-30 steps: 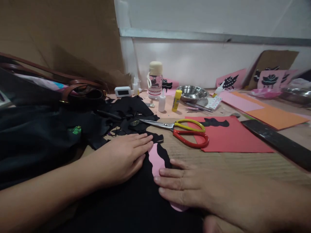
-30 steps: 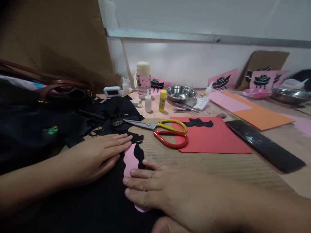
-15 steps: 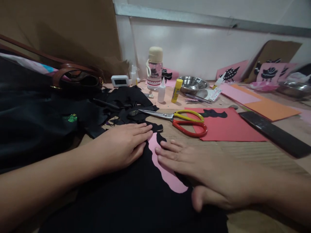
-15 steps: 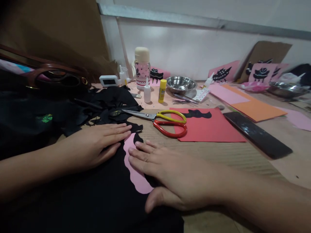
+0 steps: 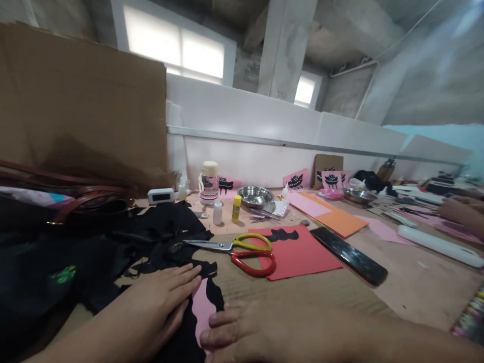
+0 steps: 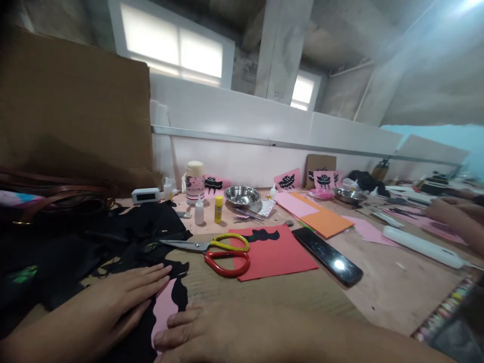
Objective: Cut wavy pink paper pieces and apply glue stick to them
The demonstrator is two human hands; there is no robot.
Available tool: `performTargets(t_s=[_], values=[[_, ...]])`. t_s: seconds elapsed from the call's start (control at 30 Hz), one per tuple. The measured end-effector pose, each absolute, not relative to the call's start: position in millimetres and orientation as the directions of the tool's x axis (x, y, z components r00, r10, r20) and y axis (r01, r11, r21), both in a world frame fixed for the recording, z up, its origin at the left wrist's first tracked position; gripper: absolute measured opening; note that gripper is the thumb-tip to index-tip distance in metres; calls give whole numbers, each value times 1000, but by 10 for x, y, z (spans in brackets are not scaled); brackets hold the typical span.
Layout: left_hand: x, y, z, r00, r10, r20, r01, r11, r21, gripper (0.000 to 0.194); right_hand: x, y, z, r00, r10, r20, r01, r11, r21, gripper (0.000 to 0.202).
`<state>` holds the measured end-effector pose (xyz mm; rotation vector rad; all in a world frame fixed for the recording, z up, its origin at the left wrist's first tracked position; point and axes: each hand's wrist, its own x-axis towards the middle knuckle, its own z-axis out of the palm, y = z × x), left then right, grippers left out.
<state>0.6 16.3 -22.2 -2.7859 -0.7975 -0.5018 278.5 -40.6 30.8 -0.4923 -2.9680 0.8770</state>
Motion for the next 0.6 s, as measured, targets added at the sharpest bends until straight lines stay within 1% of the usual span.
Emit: performTargets(t_s=[0.1,0.23,0.3,0.37,0.43,0.53,0.6], values=[[1,168,-251,788,498,363,554,-830,-66,46,2754,-423,312,-947,315,-62,299,796,-527,49],[-10,174,-267,767,507,394,554,-833,-8,45,2746,-425,259,-948,317,-29,287,810,-512,54],[-12,175,-261,773,494,398,537,-844,5,46,2775,-425,210,-951,310,-15,270,803,-532,52],[-5,171,-245,782,484,392,528,-849,-5,48,2822,-426,153,-950,311,21,242,779,-578,52],[10,162,-224,794,476,378,527,-849,-37,49,2868,-426,101,-945,320,74,201,742,-639,56],[33,142,-197,809,467,358,527,-845,-90,48,2895,-438,68,-936,327,133,124,659,-742,72],[41,127,-182,809,478,341,533,-842,-85,47,2876,-460,96,-914,361,186,84,617,-782,81]])
